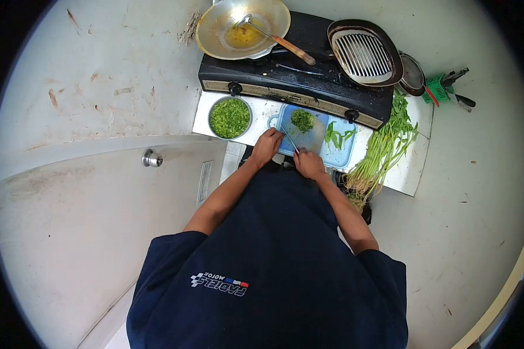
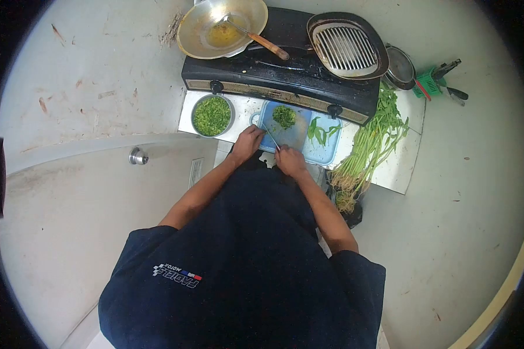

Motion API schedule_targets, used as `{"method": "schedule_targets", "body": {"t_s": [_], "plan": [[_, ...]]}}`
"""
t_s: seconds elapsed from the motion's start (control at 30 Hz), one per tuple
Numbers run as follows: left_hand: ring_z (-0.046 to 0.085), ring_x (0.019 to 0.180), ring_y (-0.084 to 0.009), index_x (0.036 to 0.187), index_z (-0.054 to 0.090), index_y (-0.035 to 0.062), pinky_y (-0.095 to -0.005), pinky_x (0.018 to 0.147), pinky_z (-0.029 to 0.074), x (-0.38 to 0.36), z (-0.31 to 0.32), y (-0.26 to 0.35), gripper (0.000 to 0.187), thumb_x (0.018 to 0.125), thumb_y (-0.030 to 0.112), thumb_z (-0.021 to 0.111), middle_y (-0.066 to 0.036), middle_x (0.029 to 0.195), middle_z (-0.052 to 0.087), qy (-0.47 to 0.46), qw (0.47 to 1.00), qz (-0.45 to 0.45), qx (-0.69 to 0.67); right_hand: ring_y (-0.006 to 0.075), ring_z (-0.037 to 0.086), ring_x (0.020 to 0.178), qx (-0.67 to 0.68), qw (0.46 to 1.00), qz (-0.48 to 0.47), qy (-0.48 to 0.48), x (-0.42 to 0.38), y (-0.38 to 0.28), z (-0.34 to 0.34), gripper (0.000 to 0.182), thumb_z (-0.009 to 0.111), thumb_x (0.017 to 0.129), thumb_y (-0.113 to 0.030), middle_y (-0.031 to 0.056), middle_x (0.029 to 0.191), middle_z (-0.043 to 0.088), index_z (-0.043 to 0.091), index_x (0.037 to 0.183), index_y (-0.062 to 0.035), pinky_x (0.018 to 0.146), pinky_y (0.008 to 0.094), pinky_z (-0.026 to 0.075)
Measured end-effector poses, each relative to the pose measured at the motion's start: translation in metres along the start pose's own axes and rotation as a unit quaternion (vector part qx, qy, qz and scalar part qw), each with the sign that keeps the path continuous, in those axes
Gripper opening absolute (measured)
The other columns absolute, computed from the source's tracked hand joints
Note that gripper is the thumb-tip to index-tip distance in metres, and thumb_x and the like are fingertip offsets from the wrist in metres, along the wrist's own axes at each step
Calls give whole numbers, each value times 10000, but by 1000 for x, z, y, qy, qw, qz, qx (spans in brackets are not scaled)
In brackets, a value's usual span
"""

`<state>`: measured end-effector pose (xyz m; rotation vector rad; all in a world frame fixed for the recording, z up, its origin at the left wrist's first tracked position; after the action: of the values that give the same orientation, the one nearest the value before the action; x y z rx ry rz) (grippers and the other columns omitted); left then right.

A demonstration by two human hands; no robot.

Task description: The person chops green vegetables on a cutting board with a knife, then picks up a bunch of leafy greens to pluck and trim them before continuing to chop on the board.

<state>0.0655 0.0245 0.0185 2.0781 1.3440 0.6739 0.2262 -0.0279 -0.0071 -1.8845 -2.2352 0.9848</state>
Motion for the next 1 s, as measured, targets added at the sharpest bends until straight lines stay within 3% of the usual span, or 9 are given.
{"method": "schedule_targets", "body": {"t_s": [0.2, 0.63, 0.83, 1.0], "plan": [[658, 858, -389, 992, 709, -4, -449, 786, 554, 3, -6, 2, 106, 911, 33, 653, -172, 898, 650, 12, 999, -23, -33, 487, 716, 806, 14, 999, 35, -3, 2, -3, -9, 449, 476, 1052, -403, 289, 823, 716, 582, 1086, 32, 763, 572, 569], [639, 872, -391, 988, 705, 2, -464, 792, 548, -3, 1, -3, 101, 903, 41, 668, -177, 907, 619, 19, 999, -28, -11, 467, 727, 775, -26, 1000, -7, -10, 6, -13, 0, 437, 494, 1054, -369, 281, 788, 717, 596, 1007, 54, 726, 555, 580], [639, 882, -386, 1006, 715, 6, -449, 813, 550, -6, -6, 10, 123, 895, 31, 669, -173, 926, 626, 32, 999, 31, 4, 463, 729, 761, -24, 999, -21, 13, 17, -14, 5, 421, 515, 1046, -352, 281, 787, 718, 607, 975, 53, 719, 550, 588], [658, 891, -374, 990, 727, 6, -444, 806, 558, -6, -5, 3, 115, 887, 19, 676, -167, 940, 660, 33, 999, -5, -17, 458, 731, 753, -24, 1000, -9, 1, 7, -3, 8, 433, 518, 1045, -362, 288, 786, 715, 616, 955, 50, 710, 550, 589]]}}
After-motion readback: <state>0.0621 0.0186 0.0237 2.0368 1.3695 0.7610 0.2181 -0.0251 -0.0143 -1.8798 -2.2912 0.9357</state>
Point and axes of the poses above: each hand's wrist, its own x-axis towards the middle knuckle, its own z-axis out of the palm, y = z × x, the point moved 8 cm from there along x, towards the middle knuckle
